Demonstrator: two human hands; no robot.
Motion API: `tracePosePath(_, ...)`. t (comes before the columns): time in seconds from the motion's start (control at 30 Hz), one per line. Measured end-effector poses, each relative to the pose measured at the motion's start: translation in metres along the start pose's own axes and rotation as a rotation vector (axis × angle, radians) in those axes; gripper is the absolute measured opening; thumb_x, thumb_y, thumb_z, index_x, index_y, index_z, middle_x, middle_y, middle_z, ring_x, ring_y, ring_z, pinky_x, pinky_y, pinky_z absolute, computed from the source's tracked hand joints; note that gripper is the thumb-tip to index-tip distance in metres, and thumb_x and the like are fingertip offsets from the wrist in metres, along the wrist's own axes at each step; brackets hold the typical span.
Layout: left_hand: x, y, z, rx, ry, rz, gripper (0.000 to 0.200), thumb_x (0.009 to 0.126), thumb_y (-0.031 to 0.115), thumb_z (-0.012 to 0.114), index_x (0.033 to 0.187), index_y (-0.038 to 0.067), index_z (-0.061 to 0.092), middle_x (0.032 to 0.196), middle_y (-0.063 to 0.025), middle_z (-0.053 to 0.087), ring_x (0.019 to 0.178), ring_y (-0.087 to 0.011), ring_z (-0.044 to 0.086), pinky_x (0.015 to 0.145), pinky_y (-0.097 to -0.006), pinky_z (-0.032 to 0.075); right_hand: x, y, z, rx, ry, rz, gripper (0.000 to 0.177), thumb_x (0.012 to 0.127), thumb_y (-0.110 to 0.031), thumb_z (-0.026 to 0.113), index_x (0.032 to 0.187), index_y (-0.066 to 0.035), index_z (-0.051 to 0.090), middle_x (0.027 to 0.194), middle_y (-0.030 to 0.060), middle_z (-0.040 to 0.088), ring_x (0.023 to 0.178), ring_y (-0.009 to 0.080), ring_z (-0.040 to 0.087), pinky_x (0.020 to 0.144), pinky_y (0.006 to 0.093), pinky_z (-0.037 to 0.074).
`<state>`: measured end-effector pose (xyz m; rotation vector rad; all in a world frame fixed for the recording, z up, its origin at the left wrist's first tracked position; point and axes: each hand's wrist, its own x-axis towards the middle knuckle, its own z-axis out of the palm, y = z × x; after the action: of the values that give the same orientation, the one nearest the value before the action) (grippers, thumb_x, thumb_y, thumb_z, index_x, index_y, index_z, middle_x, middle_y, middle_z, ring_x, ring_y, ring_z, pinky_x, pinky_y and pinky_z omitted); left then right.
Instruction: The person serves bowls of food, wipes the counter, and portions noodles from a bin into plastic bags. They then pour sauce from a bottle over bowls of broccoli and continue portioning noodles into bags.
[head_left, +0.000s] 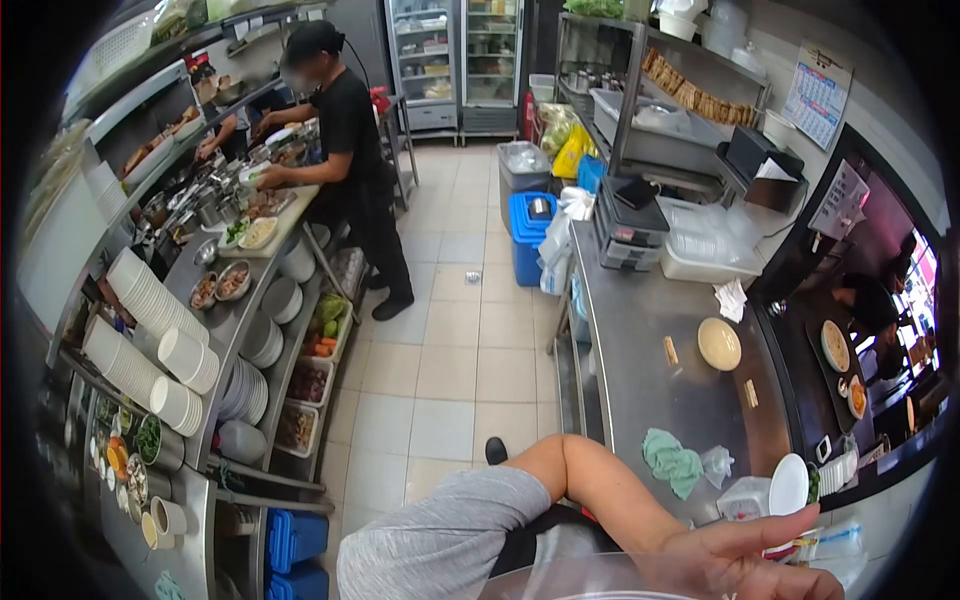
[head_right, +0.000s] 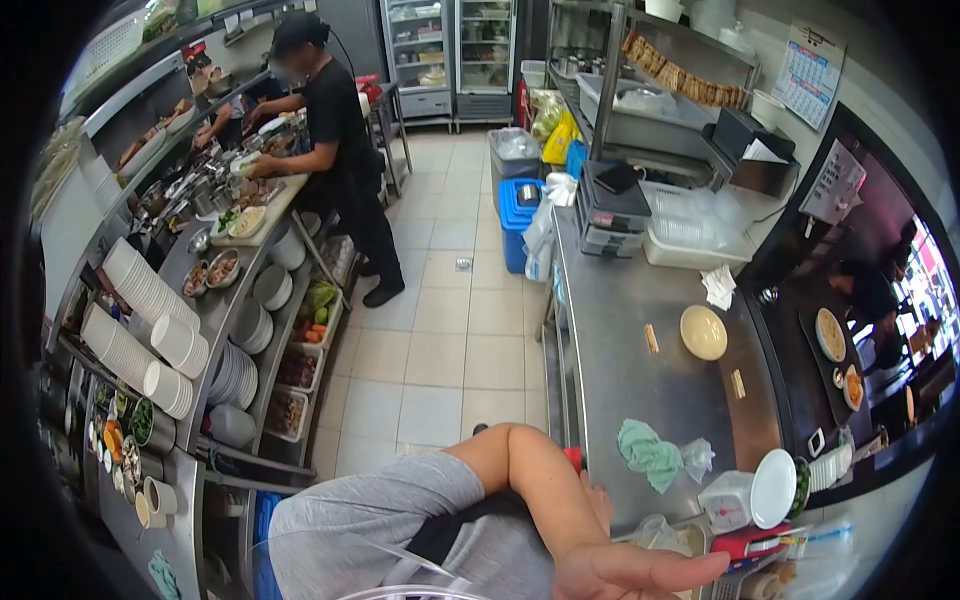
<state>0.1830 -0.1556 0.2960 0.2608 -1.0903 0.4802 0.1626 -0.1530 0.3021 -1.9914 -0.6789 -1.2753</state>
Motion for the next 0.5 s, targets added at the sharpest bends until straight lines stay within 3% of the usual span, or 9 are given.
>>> tracePosePath(0.23,0.003,0.002,0.010,-0.004,0.048,0.049,0.091,0.086,0.068,0.015,0.136,-0.008,0.017,0.130,-0.0257,0.044,0.119,-0.0312,0.046,0.100,-0.0444,0.034,-0.026,-0.012,0.035,-0.010,0.031,-0.133,0.074,0.085,-0.059,0.030,0.135,-0.004,0.028,0.129,0.0282,0.033,0.122,0.0411,0.032,0.100,0.0485,0.026)
tracePosePath(0.3,0.004,0.003,0.013,0.048,0.006,0.100,0.092,0.086,0.068,0.015,0.136,-0.008,0.015,0.131,-0.0267,0.043,0.120,-0.0320,0.045,0.101,-0.0453,0.033,-0.041,-0.014,0.055,0.055,0.028,-0.270,0.071,0.084,-0.056,0.032,0.134,-0.005,0.030,0.127,0.0273,0.035,0.120,0.0404,0.034,0.099,0.0484,0.027)
tracePosePath(0.37,-0.003,0.010,-0.003,0.200,0.044,0.052,0.092,0.085,0.068,0.015,0.137,-0.008,0.014,0.130,-0.0281,0.042,0.121,-0.0326,0.045,0.101,-0.0463,0.032,-0.067,-0.014,0.080,0.291,-0.022,-0.540,0.068,0.084,-0.054,0.035,0.133,-0.006,0.032,0.125,0.0265,0.037,0.119,0.0397,0.036,0.097,0.0482,0.029)
tracePosePath(0.43,-0.019,0.024,-0.039,0.326,0.071,-0.033,0.092,0.085,0.068,0.016,0.137,-0.008,0.013,0.129,-0.0297,0.043,0.121,-0.0330,0.045,0.102,-0.0474,0.032,-0.102,-0.013,0.108,0.852,-0.339,-0.965,0.065,0.084,-0.051,0.037,0.132,-0.007,0.034,0.123,0.0256,0.039,0.117,0.0389,0.038,0.096,0.0481,0.031)
tracePosePath(0.5,-0.015,0.026,-0.044,0.194,-0.076,-0.003,0.093,0.085,0.069,0.018,0.137,-0.008,0.012,0.127,-0.0309,0.044,0.120,-0.0333,0.045,0.102,-0.0481,0.032,-0.138,-0.009,0.137,1.129,-0.790,-1.258,0.062,0.084,-0.049,0.040,0.131,-0.008,0.035,0.121,0.0247,0.041,0.115,0.0382,0.040,0.095,0.0479,0.032)
